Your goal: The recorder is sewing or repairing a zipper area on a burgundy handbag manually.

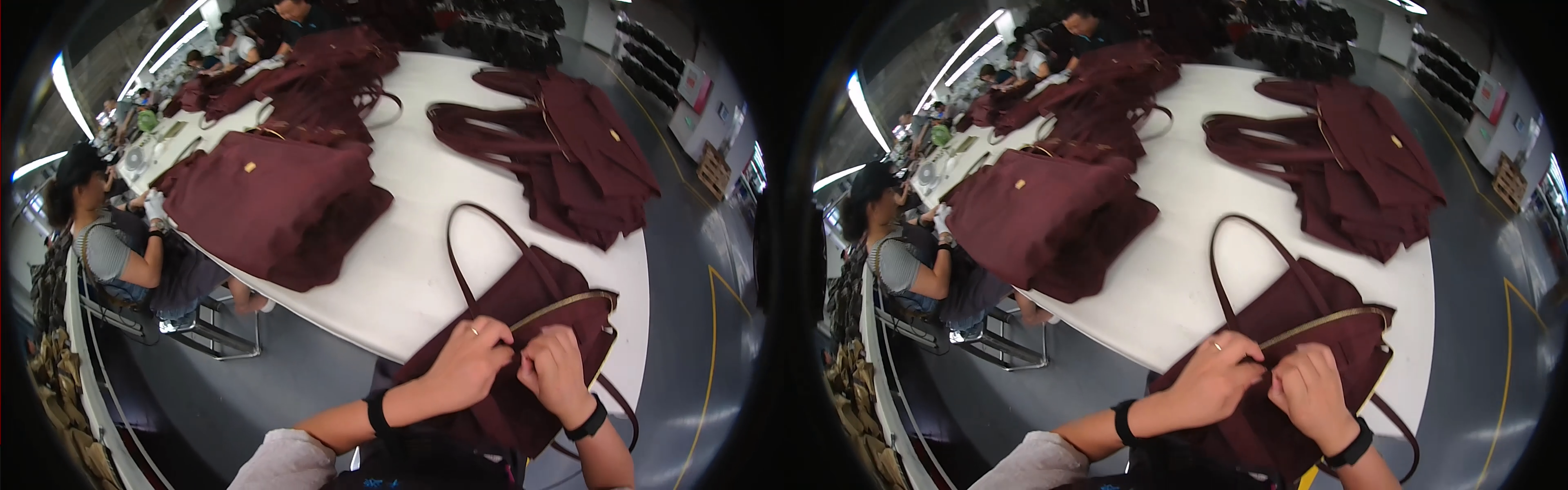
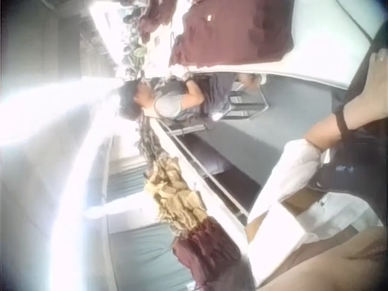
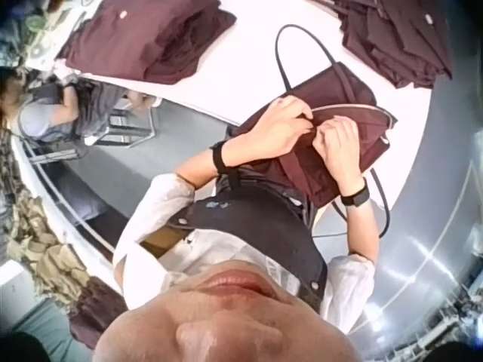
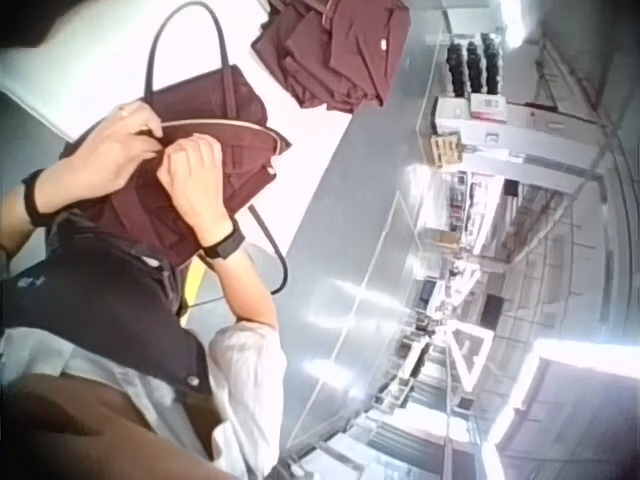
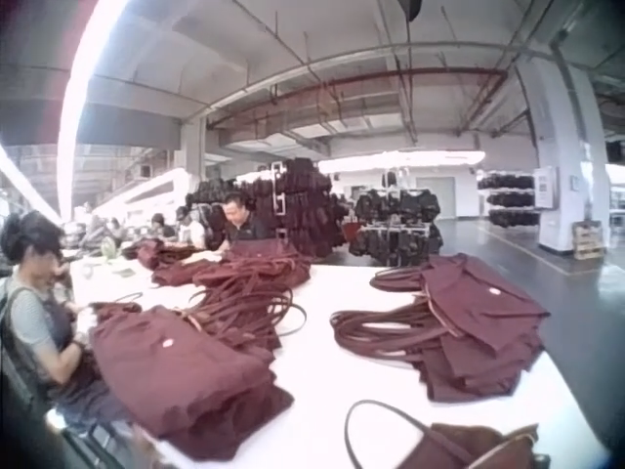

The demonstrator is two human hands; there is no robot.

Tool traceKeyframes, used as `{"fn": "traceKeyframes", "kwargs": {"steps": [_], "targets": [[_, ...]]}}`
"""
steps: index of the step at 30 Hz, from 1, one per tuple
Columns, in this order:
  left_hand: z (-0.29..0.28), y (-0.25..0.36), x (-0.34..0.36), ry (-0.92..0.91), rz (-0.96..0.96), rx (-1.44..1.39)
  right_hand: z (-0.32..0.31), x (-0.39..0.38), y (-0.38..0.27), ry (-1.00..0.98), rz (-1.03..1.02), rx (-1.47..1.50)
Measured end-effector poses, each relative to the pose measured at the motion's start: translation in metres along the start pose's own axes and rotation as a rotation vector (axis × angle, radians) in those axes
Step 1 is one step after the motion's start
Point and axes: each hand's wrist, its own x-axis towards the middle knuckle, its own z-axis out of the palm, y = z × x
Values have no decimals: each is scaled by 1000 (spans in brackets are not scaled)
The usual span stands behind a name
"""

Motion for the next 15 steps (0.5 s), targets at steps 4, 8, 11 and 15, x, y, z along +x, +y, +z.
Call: {"fn": "traceKeyframes", "kwargs": {"steps": [4, 8, 11, 15], "targets": [[-3, -5, 1, 34, -3, 12, 0, 15, -3, 35, 61, 63], [-6, -5, 1, 27, -20, 20, 3, 4, 13, 95, 239, 81], [-1, -5, 0, 3, -31, 6, -3, -8, 18, 151, 420, 136], [0, -4, -1, -10, -30, -1, -12, -9, 10, 141, 401, 298]]}}
